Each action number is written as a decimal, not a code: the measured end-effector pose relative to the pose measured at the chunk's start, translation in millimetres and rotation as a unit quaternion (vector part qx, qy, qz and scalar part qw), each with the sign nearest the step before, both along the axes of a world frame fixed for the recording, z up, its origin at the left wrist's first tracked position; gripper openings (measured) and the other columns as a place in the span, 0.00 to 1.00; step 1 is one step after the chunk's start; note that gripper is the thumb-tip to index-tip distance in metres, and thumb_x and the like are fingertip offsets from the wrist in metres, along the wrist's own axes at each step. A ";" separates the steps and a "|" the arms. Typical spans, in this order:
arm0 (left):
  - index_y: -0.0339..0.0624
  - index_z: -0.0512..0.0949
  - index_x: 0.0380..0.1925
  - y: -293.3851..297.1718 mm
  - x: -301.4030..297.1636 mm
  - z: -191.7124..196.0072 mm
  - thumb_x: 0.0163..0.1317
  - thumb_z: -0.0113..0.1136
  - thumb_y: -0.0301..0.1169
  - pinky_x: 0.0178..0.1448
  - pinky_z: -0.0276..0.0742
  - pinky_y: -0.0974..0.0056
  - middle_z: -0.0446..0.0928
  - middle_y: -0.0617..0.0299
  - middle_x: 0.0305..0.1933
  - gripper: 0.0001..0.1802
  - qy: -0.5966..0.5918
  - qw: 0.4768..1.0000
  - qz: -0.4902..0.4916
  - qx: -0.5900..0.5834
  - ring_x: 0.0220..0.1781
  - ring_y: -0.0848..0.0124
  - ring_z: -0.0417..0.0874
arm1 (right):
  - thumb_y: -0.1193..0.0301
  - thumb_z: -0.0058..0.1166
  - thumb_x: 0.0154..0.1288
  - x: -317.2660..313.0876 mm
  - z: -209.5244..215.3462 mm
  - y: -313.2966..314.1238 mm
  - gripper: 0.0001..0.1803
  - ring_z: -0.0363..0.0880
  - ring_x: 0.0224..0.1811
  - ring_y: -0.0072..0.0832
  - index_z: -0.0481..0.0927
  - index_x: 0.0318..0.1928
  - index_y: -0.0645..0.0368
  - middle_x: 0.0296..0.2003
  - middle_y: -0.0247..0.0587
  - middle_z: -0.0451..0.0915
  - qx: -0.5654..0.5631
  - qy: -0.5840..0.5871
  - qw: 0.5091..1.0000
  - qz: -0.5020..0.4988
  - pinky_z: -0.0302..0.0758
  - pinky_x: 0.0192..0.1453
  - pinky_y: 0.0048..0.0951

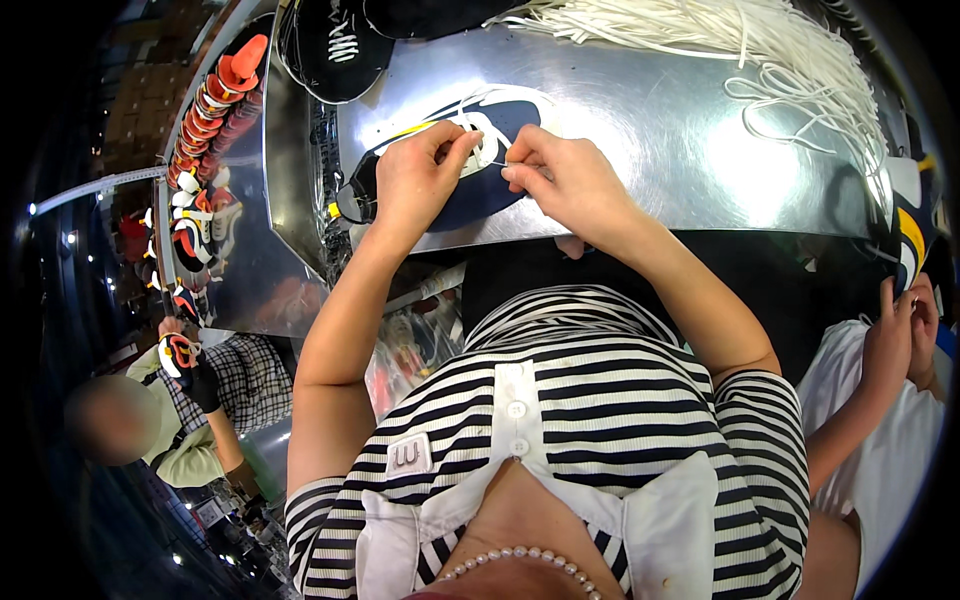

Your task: The person laces shoe uppers by picking up shoelaces and threading them through the eyelets of the shoe uppers using a small tool and by hand.

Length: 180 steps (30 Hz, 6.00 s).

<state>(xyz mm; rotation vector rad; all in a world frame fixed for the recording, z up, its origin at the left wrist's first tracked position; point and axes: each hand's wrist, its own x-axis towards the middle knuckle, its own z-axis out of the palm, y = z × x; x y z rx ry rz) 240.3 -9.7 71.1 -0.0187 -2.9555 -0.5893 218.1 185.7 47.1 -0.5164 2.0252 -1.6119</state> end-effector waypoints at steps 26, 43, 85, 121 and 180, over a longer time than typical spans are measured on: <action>0.41 0.81 0.43 -15.9 42.5 7.4 0.53 0.59 0.20 0.38 0.73 0.58 0.73 0.54 0.29 0.15 0.037 0.990 -0.136 0.021 0.31 0.56 0.77 | 0.70 0.50 0.69 11.9 32.7 10.4 0.09 0.83 0.33 0.32 0.74 0.44 0.63 0.30 0.44 0.82 0.211 0.075 0.975 0.004 0.77 0.38 0.30; 0.39 0.82 0.42 -24.5 43.3 11.7 0.54 0.56 0.20 0.39 0.75 0.55 0.74 0.54 0.30 0.15 0.096 0.978 -0.170 0.071 0.34 0.54 0.78 | 0.67 0.66 0.58 -25.8 32.7 35.2 0.22 0.80 0.47 0.22 0.79 0.51 0.64 0.42 0.41 0.84 -0.012 0.105 0.988 -0.110 0.73 0.52 0.23; 0.35 0.83 0.32 -47.3 3.9 -2.6 0.58 0.60 0.29 0.39 0.77 0.62 0.83 0.49 0.29 0.08 -0.020 0.992 -0.035 0.116 0.30 0.61 0.85 | 0.64 0.68 0.58 -36.2 -7.5 6.3 0.21 0.75 0.29 0.17 0.74 0.44 0.65 0.31 0.36 0.80 -0.081 -0.107 0.981 -0.143 0.67 0.31 0.17; 0.33 0.74 0.29 -3.2 -15.2 45.6 0.59 0.59 0.23 0.53 0.73 0.53 0.78 0.45 0.52 0.04 0.133 0.966 -0.181 0.129 0.49 0.49 0.77 | 0.66 0.59 0.62 -49.0 19.6 8.1 0.23 0.80 0.44 0.34 0.77 0.59 0.47 0.46 0.44 0.81 0.012 0.186 0.978 0.096 0.76 0.49 0.33; 0.38 0.78 0.43 -15.5 6.0 -13.8 0.67 0.46 0.62 0.38 0.75 0.72 0.79 0.60 0.30 0.34 -0.303 0.733 0.179 0.582 0.31 0.76 0.79 | 0.74 0.65 0.57 -19.2 -23.4 -36.5 0.17 0.78 0.35 0.17 0.78 0.47 0.63 0.34 0.36 0.83 -0.095 -0.054 0.979 -0.172 0.75 0.41 0.19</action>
